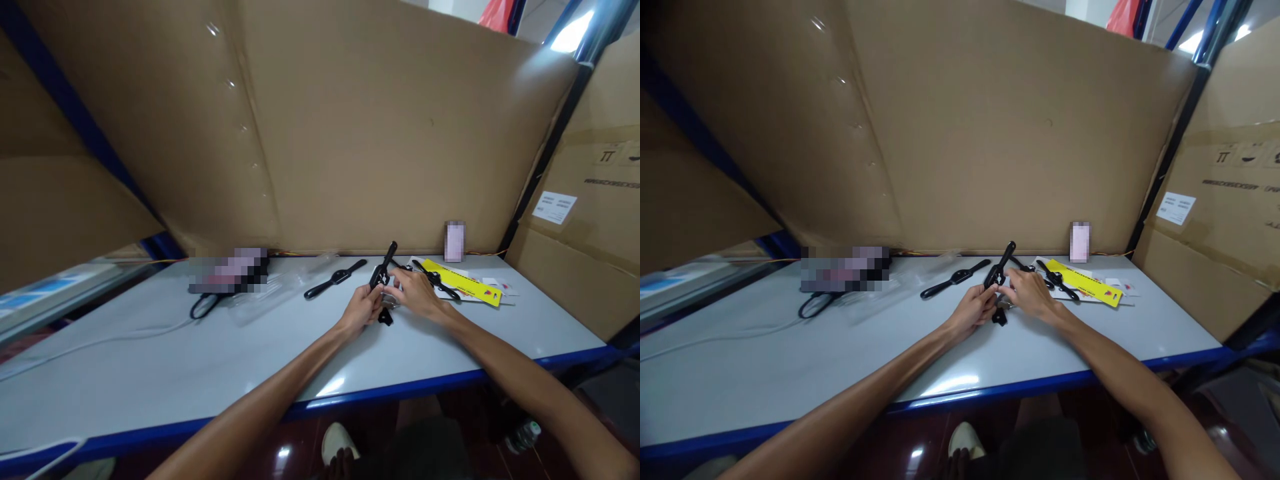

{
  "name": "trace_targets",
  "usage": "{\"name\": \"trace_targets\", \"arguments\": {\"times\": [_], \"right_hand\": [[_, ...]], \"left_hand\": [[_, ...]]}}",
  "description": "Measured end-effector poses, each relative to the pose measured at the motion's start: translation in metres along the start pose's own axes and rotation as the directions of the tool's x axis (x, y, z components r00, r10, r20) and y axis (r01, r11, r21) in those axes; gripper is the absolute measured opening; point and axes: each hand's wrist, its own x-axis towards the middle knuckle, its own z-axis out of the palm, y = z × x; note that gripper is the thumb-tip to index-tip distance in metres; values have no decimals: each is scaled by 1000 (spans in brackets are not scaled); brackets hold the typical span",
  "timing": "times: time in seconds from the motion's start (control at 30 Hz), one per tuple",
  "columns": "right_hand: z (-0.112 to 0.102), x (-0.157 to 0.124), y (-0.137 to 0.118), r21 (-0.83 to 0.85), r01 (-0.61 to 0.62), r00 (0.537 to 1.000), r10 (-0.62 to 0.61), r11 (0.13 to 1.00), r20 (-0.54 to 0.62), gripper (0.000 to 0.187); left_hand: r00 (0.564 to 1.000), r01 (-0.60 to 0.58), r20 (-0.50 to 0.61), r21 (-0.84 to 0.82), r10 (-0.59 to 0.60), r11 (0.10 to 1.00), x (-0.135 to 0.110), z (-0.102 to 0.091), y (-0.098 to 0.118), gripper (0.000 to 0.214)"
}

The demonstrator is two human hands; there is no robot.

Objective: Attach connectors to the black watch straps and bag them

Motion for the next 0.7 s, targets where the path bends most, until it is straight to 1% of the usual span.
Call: {"name": "trace_targets", "arguments": {"times": [0.1, 0.23, 0.5, 0.7], "right_hand": [[0, 0, -2, -1, -21, 1000, 21, 1000, -6, 28], [1, -1, -9, -10, -51, 997, 51, 999, -57, 33], [8, -4, -8, -7, -26, 993, 26, 1000, -117, 38], [6, -4, -8, -41, 3, 994, -7, 999, -109, 41]], "left_hand": [[1000, -9, 2, -3, 9, 1000, 0, 1, 1, 62], [1000, -16, -5, -25, 16, 1000, -1, 2, 3, 64], [999, -26, 23, -45, 27, 999, 0, 3, 4, 66], [999, -31, 22, -28, 32, 999, -1, 2, 2, 65]]}}
